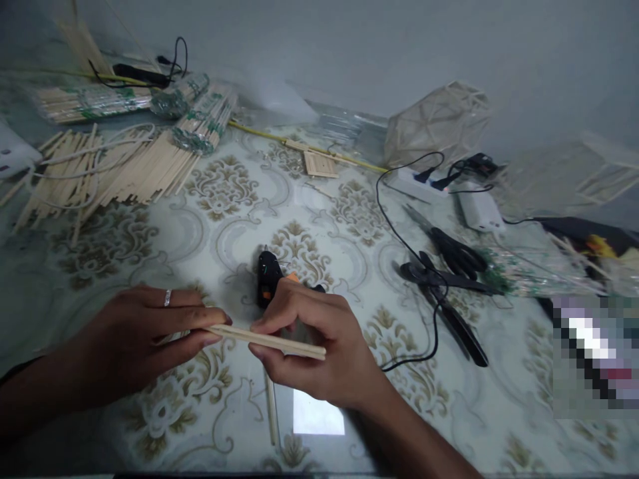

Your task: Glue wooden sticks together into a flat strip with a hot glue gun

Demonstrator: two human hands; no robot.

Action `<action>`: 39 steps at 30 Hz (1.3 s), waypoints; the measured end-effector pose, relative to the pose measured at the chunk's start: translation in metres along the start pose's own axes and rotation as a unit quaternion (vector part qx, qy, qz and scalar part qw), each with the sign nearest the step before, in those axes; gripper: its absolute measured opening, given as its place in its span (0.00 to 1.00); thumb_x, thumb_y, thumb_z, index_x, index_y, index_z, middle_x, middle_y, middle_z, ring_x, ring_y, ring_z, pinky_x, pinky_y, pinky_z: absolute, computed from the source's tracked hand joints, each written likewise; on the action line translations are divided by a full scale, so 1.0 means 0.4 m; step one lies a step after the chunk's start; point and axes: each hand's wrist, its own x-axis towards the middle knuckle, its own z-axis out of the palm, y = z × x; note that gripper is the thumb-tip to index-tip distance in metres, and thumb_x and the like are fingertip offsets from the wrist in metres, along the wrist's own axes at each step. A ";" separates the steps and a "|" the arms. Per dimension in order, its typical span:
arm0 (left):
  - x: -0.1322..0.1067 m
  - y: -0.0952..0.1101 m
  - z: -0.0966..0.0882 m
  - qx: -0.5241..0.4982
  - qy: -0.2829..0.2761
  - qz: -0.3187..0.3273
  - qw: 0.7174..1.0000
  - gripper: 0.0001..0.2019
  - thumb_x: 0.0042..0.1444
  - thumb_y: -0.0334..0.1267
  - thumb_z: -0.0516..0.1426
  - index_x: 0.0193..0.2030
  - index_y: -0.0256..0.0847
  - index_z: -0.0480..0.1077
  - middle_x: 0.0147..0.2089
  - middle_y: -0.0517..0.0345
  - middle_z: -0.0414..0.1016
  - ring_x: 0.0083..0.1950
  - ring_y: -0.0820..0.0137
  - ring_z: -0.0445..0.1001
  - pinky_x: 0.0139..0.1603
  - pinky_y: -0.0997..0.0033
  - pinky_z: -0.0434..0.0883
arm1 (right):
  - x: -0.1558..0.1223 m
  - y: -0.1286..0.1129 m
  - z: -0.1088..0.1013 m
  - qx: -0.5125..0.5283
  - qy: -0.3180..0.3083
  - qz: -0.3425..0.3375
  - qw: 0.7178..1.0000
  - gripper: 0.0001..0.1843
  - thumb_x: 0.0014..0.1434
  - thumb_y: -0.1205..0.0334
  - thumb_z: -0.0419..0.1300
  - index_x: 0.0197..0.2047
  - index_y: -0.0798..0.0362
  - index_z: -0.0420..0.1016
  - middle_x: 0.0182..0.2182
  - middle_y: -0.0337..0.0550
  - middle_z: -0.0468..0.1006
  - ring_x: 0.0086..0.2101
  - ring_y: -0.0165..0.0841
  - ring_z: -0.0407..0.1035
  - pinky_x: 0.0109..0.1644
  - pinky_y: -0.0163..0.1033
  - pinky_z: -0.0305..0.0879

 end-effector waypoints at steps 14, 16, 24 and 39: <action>0.009 -0.020 -0.027 0.037 0.040 0.005 0.999 0.10 0.78 0.34 0.57 0.53 0.46 0.81 0.40 0.65 0.88 0.34 0.77 0.84 0.38 0.80 0.75 | 0.009 -0.006 -0.063 -0.012 0.087 -0.007 0.996 0.14 0.59 0.72 0.78 0.43 0.42 0.89 0.30 0.38 0.87 0.29 0.36 0.74 0.39 0.50 0.75; 0.010 -0.020 -0.028 0.043 0.037 -0.002 0.998 0.10 0.79 0.34 0.57 0.53 0.46 0.81 0.40 0.65 0.87 0.33 0.77 0.84 0.37 0.79 0.75 | 0.014 -0.008 -0.067 -0.016 0.089 -0.015 0.996 0.14 0.59 0.72 0.78 0.43 0.42 0.90 0.29 0.38 0.87 0.28 0.36 0.75 0.36 0.48 0.74; 0.012 -0.025 -0.028 0.044 0.046 0.014 0.998 0.10 0.79 0.35 0.57 0.53 0.46 0.81 0.40 0.64 0.88 0.33 0.76 0.84 0.36 0.78 0.75 | 0.012 -0.004 -0.075 -0.019 0.088 -0.007 0.996 0.12 0.60 0.69 0.80 0.44 0.42 0.93 0.32 0.39 0.90 0.30 0.37 0.79 0.37 0.48 0.77; 0.010 -0.028 -0.030 0.025 0.046 0.003 0.999 0.09 0.77 0.35 0.59 0.53 0.47 0.83 0.38 0.64 0.88 0.31 0.76 0.83 0.35 0.82 0.76 | 0.020 -0.011 -0.082 -0.039 0.074 -0.007 0.996 0.11 0.62 0.66 0.80 0.45 0.39 0.94 0.32 0.40 0.91 0.30 0.39 0.80 0.35 0.50 0.79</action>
